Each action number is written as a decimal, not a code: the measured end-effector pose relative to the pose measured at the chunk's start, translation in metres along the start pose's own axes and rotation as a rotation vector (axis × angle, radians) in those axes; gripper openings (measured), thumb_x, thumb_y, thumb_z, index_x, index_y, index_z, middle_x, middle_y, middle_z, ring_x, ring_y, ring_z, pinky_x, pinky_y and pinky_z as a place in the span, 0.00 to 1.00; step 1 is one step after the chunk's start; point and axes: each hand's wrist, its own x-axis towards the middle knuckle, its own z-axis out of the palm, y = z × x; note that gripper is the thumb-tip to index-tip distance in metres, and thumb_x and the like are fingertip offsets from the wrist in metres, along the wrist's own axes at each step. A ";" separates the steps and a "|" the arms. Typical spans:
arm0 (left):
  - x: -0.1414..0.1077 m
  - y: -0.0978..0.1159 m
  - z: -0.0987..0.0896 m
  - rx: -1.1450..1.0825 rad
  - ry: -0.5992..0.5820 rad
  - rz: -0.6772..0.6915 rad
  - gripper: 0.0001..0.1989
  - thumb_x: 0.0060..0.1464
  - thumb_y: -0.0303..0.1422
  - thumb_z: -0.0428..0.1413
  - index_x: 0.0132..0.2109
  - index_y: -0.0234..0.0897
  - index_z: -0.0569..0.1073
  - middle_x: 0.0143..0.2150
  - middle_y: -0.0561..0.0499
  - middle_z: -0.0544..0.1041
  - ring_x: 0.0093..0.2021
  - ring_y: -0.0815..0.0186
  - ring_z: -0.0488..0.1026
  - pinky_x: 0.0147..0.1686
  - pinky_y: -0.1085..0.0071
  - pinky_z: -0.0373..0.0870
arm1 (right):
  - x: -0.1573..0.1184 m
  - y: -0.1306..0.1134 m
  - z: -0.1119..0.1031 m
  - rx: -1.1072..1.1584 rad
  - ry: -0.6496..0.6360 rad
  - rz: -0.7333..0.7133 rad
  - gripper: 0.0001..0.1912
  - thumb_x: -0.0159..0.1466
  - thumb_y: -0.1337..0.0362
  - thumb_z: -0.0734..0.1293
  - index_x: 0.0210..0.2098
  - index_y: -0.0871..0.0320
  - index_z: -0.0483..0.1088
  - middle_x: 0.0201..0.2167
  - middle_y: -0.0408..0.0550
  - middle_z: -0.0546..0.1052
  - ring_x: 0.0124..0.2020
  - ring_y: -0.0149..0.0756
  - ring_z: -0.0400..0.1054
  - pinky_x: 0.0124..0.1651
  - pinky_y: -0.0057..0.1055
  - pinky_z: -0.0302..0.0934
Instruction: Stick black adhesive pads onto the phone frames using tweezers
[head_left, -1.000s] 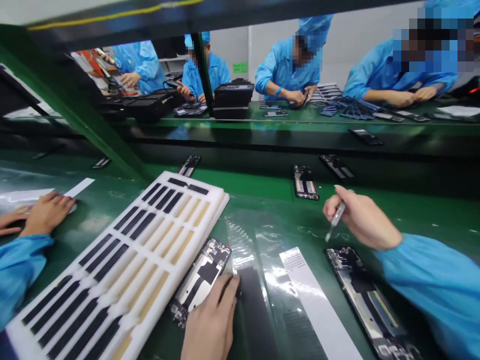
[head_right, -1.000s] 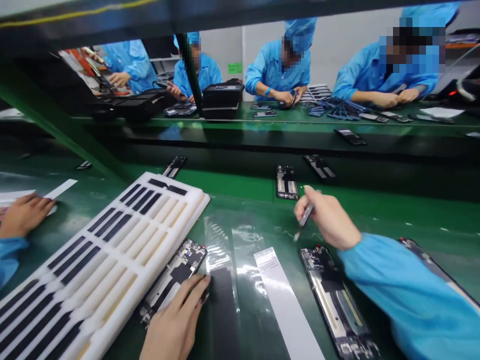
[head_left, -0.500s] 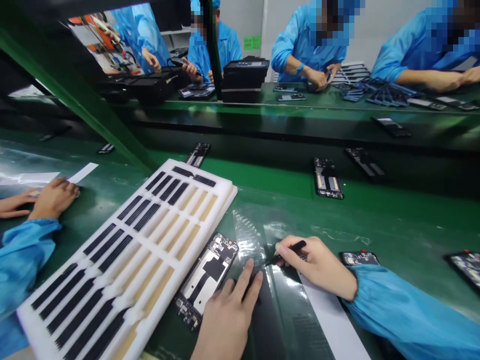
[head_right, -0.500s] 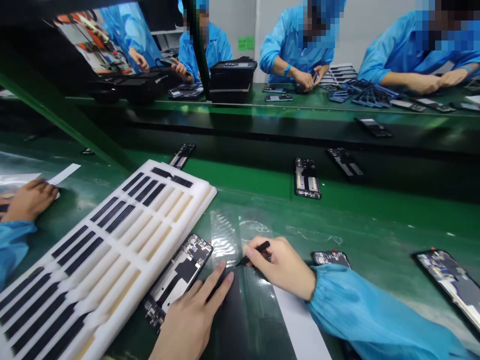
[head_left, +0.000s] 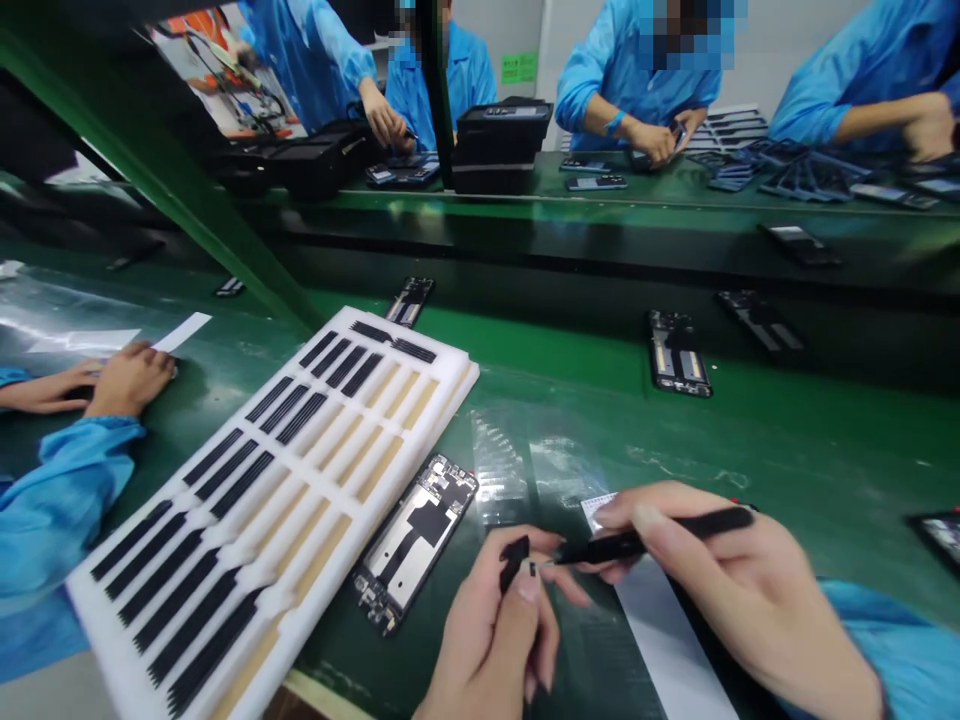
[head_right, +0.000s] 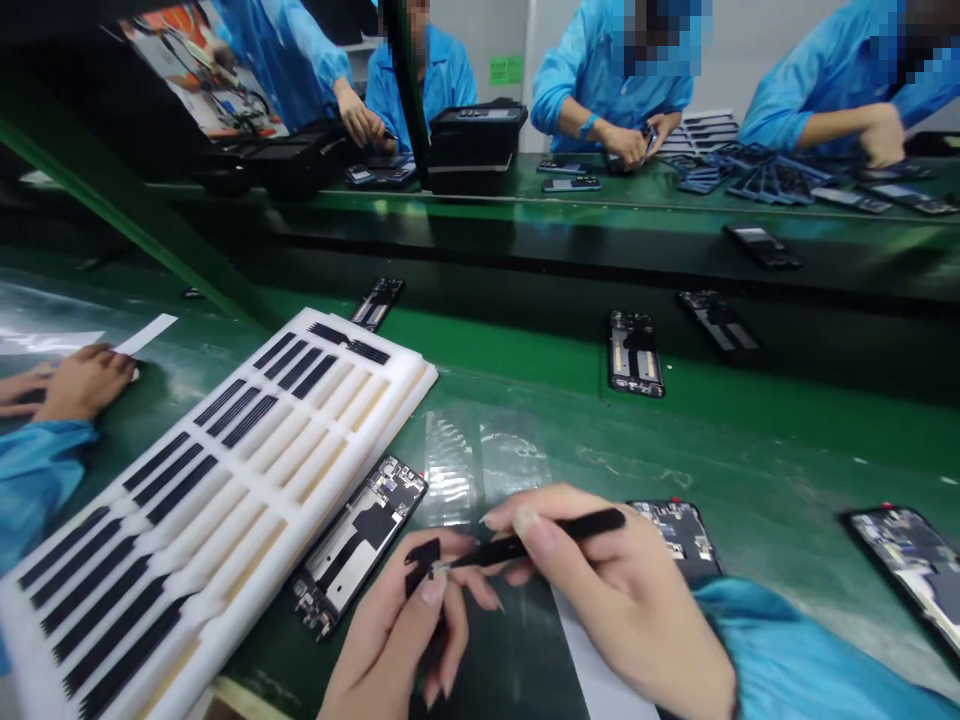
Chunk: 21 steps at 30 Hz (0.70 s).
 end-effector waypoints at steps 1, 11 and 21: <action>-0.001 0.004 0.005 -0.161 -0.041 -0.041 0.18 0.69 0.44 0.44 0.56 0.38 0.67 0.39 0.46 0.79 0.19 0.76 0.62 0.16 0.79 0.56 | 0.000 0.002 0.003 0.034 -0.050 0.030 0.16 0.70 0.53 0.65 0.35 0.53 0.82 0.35 0.49 0.83 0.31 0.36 0.81 0.34 0.24 0.77; -0.002 0.010 0.012 -0.527 -0.154 -0.087 0.16 0.68 0.41 0.50 0.56 0.38 0.69 0.41 0.44 0.79 0.18 0.80 0.63 0.15 0.83 0.57 | 0.005 0.011 0.009 0.102 -0.069 0.050 0.21 0.68 0.48 0.66 0.32 0.55 0.82 0.32 0.52 0.83 0.32 0.42 0.81 0.33 0.29 0.79; -0.004 0.004 0.018 -0.475 -0.079 -0.082 0.20 0.66 0.43 0.50 0.55 0.33 0.71 0.39 0.41 0.80 0.15 0.79 0.60 0.12 0.82 0.53 | -0.008 0.015 0.006 -0.078 -0.022 -0.085 0.16 0.70 0.54 0.65 0.33 0.51 0.82 0.34 0.49 0.83 0.33 0.40 0.80 0.35 0.28 0.78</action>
